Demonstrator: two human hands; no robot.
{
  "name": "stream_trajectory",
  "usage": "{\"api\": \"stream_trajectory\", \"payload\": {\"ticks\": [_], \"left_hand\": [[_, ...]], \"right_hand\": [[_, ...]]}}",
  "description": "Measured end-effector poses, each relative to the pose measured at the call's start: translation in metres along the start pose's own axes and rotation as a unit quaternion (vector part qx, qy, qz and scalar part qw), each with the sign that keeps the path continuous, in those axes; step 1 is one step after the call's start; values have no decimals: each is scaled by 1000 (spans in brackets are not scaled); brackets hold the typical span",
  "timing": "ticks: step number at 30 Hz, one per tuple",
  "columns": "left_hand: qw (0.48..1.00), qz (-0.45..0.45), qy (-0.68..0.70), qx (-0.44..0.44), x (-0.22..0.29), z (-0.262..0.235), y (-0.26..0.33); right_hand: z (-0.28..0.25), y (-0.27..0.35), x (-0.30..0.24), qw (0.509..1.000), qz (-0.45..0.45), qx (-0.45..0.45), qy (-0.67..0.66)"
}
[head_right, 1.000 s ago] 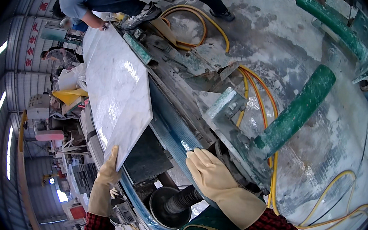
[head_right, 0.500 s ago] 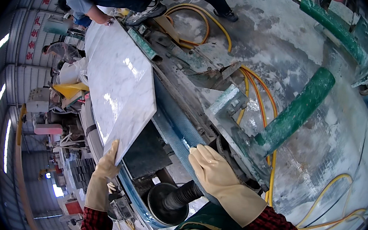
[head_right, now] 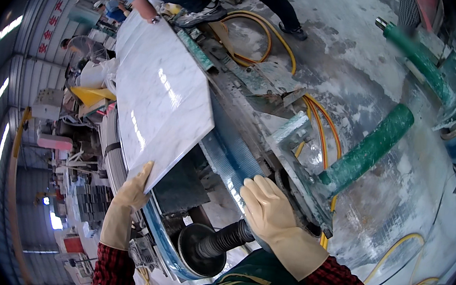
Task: The person feeds large rectangular stone tiles into a grinding machine using both hands. They guide the tiles through the rollers and retrieve them from the other side, repeating this process for multiple tiles in a continuous loop.
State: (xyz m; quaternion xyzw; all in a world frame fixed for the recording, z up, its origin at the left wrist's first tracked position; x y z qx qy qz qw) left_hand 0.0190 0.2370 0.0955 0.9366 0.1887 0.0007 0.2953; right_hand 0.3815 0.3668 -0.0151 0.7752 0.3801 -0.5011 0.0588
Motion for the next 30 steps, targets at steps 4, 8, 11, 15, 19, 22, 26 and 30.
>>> {"api": "stream_trajectory", "payload": {"ticks": [4, 8, 11, 15, 19, 22, 26, 30], "left_hand": [[1000, -15, -5, -4, 20, -10, -6], [999, 16, 38, 13, 29, -27, 4], [984, 51, 67, 158, -2, 31, 12], [922, 56, 72, 377, 16, 57, 51], [776, 113, 161, 600, -4, 137, 158], [842, 39, 304, 444, -33, 220, 200], [763, 52, 345, 544, -35, 292, 203], [730, 51, 339, 591, -38, 306, 201]], "right_hand": [[42, -26, -42, 994, -79, -21, -77], [150, -46, -73, 872, 261, -162, -381], [193, -84, -120, 792, 420, -248, -367], [208, -75, -134, 719, 494, -18, -489], [219, -67, -111, 754, 426, 50, -497], [213, -73, -116, 785, 419, 60, -453], [203, -91, -95, 802, 411, 22, -432], [202, -105, -115, 816, 393, 63, -418]]}}
Point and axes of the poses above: each hand's wrist, its own y-axis away from the middle knuckle, its own z-axis out of the palm, x = y × z, the point moved 3 cm from there along -y, towards the middle knuckle, and after that the axes turned 7 degrees about z, right-handed, at the moved point
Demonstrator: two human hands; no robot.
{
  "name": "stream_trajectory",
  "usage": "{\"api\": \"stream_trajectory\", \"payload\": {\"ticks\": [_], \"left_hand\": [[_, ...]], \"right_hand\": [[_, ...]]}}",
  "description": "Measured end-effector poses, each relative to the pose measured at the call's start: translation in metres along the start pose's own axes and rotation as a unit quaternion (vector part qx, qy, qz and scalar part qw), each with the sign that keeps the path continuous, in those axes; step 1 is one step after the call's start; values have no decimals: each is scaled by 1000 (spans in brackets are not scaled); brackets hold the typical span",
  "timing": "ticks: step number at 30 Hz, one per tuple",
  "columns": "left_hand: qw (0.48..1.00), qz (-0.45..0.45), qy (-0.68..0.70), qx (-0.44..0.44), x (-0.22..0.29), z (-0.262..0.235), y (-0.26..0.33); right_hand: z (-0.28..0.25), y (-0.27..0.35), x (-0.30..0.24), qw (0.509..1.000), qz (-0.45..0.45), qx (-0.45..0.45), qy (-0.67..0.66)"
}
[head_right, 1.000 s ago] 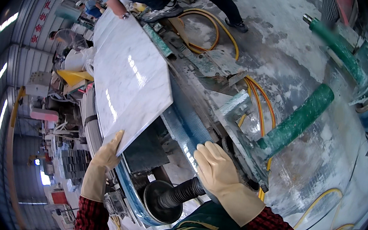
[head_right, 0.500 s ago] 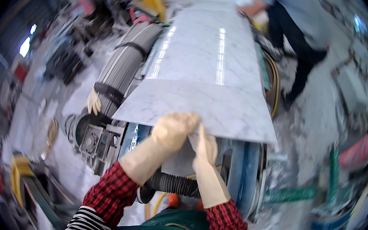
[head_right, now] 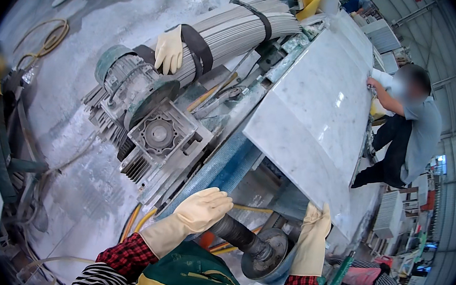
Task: The person feeds large rectangular stone tiles into a grinding machine using both hands. They guide the tiles through the rollers and retrieve them from the other side, repeating this process for multiple tiles in a continuous loop.
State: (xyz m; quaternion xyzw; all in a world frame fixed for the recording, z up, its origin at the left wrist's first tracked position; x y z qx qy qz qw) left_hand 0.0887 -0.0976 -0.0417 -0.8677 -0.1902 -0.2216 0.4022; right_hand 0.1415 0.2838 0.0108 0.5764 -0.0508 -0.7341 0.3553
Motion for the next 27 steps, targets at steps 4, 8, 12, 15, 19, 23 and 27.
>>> {"api": "stream_trajectory", "payload": {"ticks": [4, 8, 12, 15, 19, 23, 27], "left_hand": [[1000, -19, 12, 22, -6, 6, 10], [999, -30, 16, 26, -7, 0, 10], [999, -28, 18, 18, -8, -3, 11], [999, -38, 31, 0, -9, -2, 12], [999, -33, 31, 5, -9, -1, 14], [997, -39, 68, 24, -7, -6, 9], [934, -219, 279, 35, -16, -8, -5]], "right_hand": [[-7, -23, -17, 1000, -12, -14, -18], [-12, -34, -30, 1000, 5, -6, -26], [-9, -33, -36, 999, 2, -27, 19], [-4, -27, -37, 997, 21, -18, 76], [-5, -25, -41, 994, 24, 23, 100], [-1, -19, -37, 993, -6, 42, 112], [-16, -25, -37, 995, 13, 6, 99]]}}
Point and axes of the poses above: each hand's wrist, its own y-axis away from the middle knuckle, its own z-axis out of the palm, x = y × z, the point moved 3 cm from there along -y, towards the middle knuckle, and after that the axes turned 7 degrees about z, right-handed, at the moved point
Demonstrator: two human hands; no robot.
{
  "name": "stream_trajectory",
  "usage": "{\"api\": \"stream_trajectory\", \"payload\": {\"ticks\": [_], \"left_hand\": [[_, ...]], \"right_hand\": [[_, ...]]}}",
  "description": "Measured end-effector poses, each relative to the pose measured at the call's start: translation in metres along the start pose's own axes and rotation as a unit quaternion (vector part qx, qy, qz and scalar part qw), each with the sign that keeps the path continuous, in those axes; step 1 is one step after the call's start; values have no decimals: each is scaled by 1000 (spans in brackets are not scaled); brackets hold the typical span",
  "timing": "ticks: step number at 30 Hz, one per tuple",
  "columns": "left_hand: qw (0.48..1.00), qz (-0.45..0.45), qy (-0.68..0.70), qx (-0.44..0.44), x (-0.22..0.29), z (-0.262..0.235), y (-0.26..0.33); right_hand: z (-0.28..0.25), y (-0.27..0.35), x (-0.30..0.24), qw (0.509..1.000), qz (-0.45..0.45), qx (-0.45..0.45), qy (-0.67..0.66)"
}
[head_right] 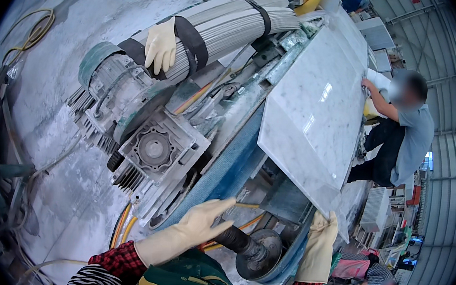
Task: The person feeds large rectangular stone tiles into a grinding machine using both hands. They guide the tiles through the rollers and retrieve them from the other side, repeating this process for multiple tiles in a continuous loop.
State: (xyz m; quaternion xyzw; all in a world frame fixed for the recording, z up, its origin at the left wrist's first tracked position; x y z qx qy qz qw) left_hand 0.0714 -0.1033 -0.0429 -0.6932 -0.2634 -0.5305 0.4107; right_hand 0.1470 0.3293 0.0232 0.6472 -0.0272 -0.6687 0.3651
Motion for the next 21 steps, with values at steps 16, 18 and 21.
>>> {"api": "stream_trajectory", "payload": {"ticks": [16, 18, 21], "left_hand": [[765, -303, 511, 250, -39, 60, -60], [763, -293, 521, 246, -25, 55, -26], [754, -316, 522, 241, -10, 50, 43]], "right_hand": [[-35, 50, 124, 990, 39, -1, -138], [-52, 71, 141, 988, 62, -9, -141], [-77, 131, 163, 986, 98, -3, -134]]}}
Point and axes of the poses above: each hand's wrist, its own y-axis away from the middle knuckle, its own z-axis out of the palm, x = y × z, the point moved 3 cm from there along -y, towards the middle knuckle, and after that the axes turned 7 degrees about z, right-handed, at the moved point
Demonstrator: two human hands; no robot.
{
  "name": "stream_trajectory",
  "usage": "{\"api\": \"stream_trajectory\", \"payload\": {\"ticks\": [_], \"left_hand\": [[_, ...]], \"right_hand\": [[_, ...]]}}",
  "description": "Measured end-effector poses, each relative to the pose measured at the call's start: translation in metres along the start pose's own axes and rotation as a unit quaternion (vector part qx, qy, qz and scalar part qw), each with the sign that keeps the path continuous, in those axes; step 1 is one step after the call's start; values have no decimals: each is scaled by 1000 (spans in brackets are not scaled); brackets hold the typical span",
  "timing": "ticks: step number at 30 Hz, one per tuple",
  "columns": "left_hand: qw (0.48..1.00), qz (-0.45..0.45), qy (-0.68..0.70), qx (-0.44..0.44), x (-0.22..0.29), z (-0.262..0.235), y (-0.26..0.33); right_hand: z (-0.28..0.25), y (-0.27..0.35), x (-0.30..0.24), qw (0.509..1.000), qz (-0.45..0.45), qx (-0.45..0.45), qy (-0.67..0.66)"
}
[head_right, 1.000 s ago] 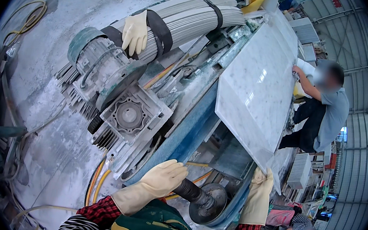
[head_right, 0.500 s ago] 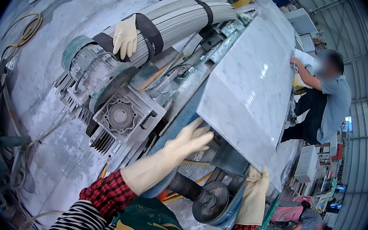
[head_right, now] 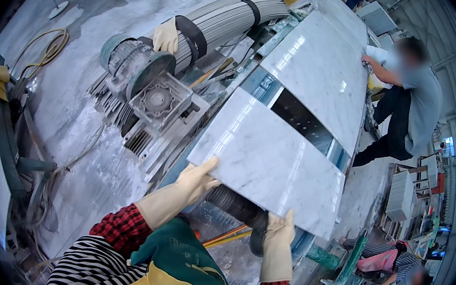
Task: The person feeds large rectangular stone tiles into a grinding machine using both hands. They guide the tiles through the rollers and retrieve them from the other side, repeating this process for multiple tiles in a continuous loop.
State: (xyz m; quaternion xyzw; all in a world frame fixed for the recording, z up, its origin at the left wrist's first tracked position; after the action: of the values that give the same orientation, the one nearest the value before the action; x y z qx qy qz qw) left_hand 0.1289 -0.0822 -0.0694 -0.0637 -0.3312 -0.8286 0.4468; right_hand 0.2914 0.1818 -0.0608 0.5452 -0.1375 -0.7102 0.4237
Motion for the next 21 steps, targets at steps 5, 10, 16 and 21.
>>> {"api": "stream_trajectory", "payload": {"ticks": [5, 10, 16, 21], "left_hand": [[996, -24, -85, 22, -5, -84, 96], [991, -32, -128, 24, 3, -73, 187], [977, 88, -188, -50, 10, -42, 202], [873, 94, -466, -104, 40, 2, 214]], "right_hand": [[-80, 86, 48, 998, 56, -4, 35], [-112, 147, 52, 997, 59, 5, 47], [-100, 163, 5, 993, -47, -12, 112], [-82, 162, -28, 986, -114, -26, 122]]}}
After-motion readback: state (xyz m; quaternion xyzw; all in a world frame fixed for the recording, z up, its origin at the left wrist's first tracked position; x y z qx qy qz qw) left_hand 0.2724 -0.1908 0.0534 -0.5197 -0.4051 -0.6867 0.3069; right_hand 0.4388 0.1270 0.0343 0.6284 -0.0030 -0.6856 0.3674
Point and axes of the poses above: each hand's wrist, its own y-axis away from the middle knuckle, its own z-axis out of the palm, x = y × z, the point moved 3 cm from there along -y, towards the middle knuckle, and after that the axes turned 7 degrees about z, right-handed, at the moved point
